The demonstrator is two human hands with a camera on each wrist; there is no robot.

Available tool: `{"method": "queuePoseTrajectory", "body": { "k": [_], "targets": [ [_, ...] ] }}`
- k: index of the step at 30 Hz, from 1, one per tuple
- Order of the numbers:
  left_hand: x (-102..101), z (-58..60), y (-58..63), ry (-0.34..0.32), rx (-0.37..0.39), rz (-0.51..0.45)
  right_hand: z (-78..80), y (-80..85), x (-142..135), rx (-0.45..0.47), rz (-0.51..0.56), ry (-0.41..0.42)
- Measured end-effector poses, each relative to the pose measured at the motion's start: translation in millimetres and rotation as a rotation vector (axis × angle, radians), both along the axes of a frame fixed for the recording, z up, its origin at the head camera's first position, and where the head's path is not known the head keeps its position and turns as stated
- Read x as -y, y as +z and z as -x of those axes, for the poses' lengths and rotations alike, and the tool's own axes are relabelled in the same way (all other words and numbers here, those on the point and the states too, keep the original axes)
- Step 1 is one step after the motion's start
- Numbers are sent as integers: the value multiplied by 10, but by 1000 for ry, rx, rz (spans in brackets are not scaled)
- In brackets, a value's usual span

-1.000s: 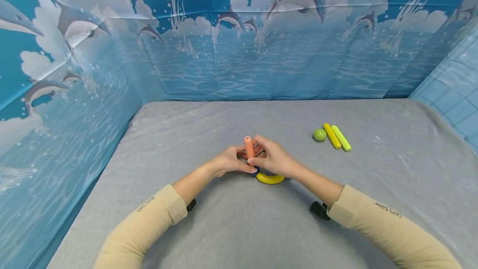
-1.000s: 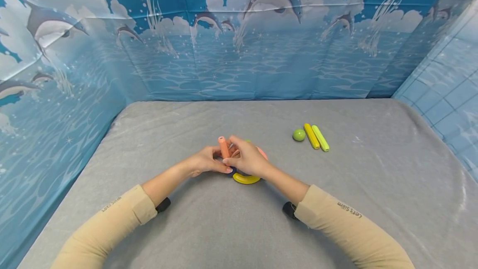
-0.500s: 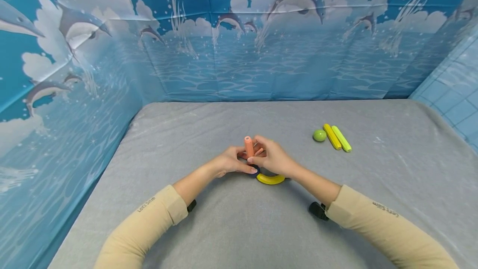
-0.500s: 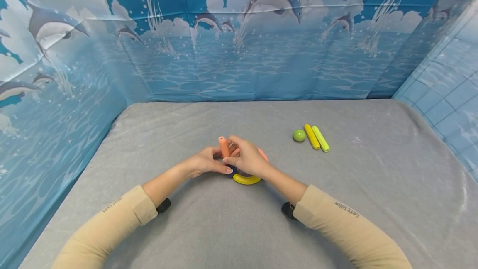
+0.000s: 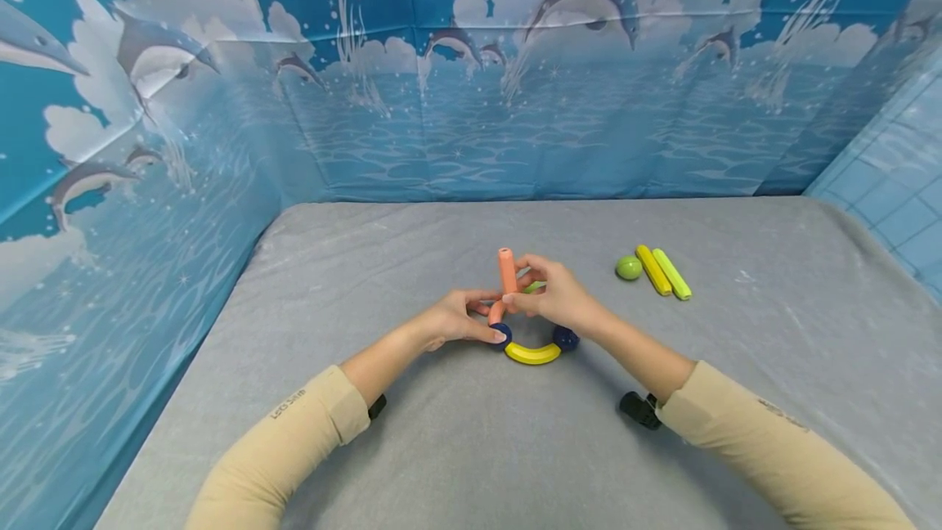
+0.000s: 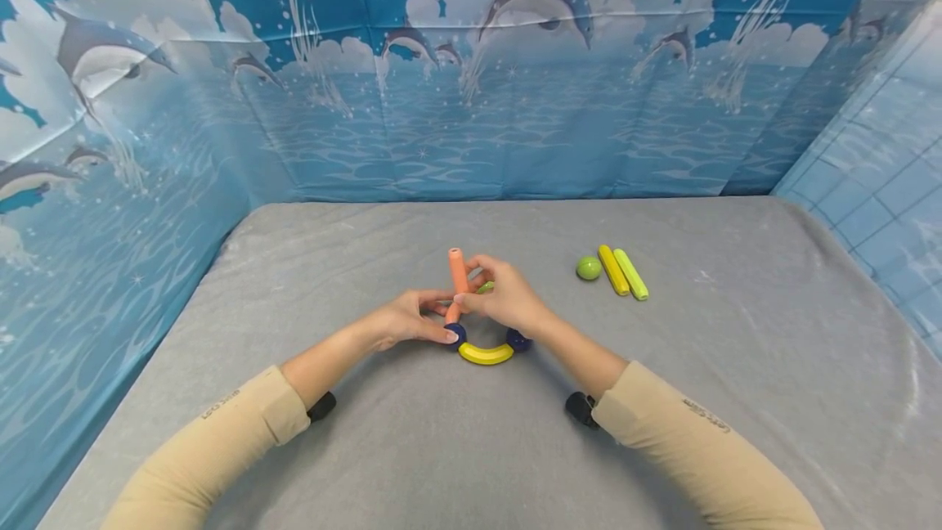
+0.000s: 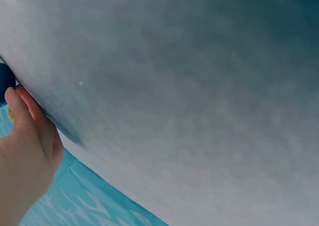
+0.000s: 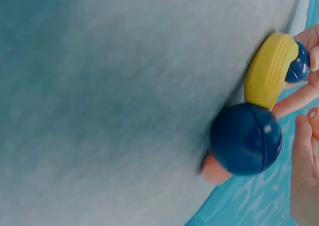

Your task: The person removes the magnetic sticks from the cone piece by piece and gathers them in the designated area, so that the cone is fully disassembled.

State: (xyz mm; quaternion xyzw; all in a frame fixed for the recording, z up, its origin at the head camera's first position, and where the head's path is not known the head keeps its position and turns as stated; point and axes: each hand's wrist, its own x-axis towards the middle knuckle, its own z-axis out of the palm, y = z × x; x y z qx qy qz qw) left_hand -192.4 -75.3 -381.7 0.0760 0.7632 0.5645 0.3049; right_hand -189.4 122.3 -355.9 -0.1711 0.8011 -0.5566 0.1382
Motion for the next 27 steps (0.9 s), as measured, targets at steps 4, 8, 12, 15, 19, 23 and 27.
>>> {"method": "queuePoseTrajectory", "body": {
  "k": [4,8,12,15,19,23,27],
  "targets": [
    [8,-5,-17,-9,-3,13,-9,24,-88,34,-41,-31],
    [7,-8,-33,-1,-8,40,4,42,-206,37,-89,-60],
    [-1,-15,-27,16,-3,62,26,74,-350,23,-148,-101],
    [-4,-15,-27,21,-3,65,33,102,-469,22,-173,-127],
    [2,-13,-34,19,-4,68,23,153,-633,18,-200,-162],
    [7,-13,-27,23,-4,71,15,202,-806,1,-243,-197],
    [3,-1,-27,18,-16,77,25,220,-1005,-19,-277,-221]
  ]
}}
